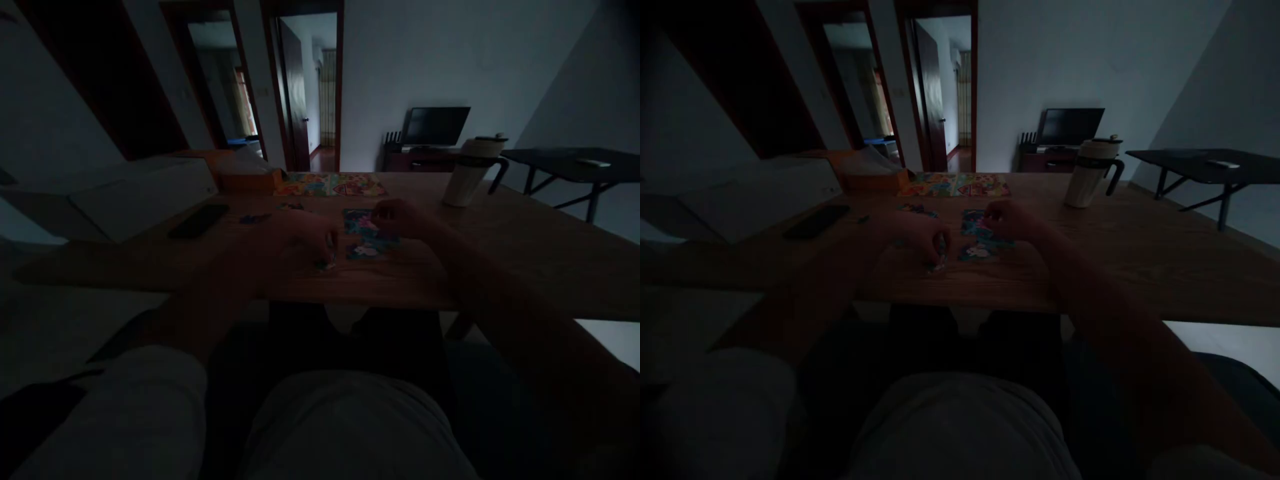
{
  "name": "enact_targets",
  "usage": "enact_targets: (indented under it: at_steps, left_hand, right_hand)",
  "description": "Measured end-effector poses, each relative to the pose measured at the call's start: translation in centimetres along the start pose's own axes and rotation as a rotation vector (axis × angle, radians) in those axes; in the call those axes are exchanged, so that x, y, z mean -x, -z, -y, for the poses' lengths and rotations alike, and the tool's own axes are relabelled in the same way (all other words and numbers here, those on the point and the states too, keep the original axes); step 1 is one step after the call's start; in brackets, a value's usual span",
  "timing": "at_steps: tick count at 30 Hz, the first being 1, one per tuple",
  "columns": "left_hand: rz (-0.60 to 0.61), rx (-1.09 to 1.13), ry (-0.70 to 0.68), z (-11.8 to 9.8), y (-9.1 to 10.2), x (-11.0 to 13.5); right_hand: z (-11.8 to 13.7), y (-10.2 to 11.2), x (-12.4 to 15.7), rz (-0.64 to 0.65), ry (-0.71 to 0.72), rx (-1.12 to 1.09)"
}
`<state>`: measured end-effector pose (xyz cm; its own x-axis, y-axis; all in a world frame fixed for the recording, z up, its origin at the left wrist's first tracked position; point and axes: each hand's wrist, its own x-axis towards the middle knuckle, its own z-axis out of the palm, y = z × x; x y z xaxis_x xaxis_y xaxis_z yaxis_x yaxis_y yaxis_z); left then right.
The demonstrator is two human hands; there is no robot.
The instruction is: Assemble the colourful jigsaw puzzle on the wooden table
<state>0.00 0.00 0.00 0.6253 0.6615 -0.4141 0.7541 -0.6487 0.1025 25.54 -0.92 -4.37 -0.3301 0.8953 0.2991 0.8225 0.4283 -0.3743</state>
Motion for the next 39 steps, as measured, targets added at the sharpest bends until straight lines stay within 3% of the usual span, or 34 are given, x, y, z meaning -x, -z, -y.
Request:
enact_targets:
  at_steps: [3, 6, 9, 15, 19, 31, 39]
  left_hand:
    - [-0.121, 0.109, -0.011, 2.5, -0.3, -0.5]
    - [-0.260, 0.166, 0.068, 5.3, -0.9, -0.2]
    - [-0.211, 0.141, 0.136, 6.4, -1.2, -0.1]
    - [-0.136, 0.087, 0.144, 4.5, -1.1, -0.5]
    - [-0.188, 0.099, 0.144, 3.7, -1.3, -0.6]
    - [-0.409, 0.336, -0.081, 2.1, -3.1, -2.7]
    - [-0.418, 0.427, -0.169, 1.7, -3.6, -2.9]
  right_hand:
    - [-1.2, -0.1, 0.2, 0.067, -0.066, 0.001]
    - [-1.4, -0.3, 0.5, 0.150, -0.071, -0.010]
    - [-0.5, -0.3, 0.9, 0.234, -0.045, -0.048]
    - [1.8, 0.0, 1.9, 0.431, 0.064, -0.015]
    - [1.8, 0.1, 1.8, 0.487, 0.043, 0.000]
    - [-0.4, 0.6, 1.4, 0.451, 0.026, 0.042]
    - [-0.8, 0.4, 1.2, 0.453, -0.010, 0.047]
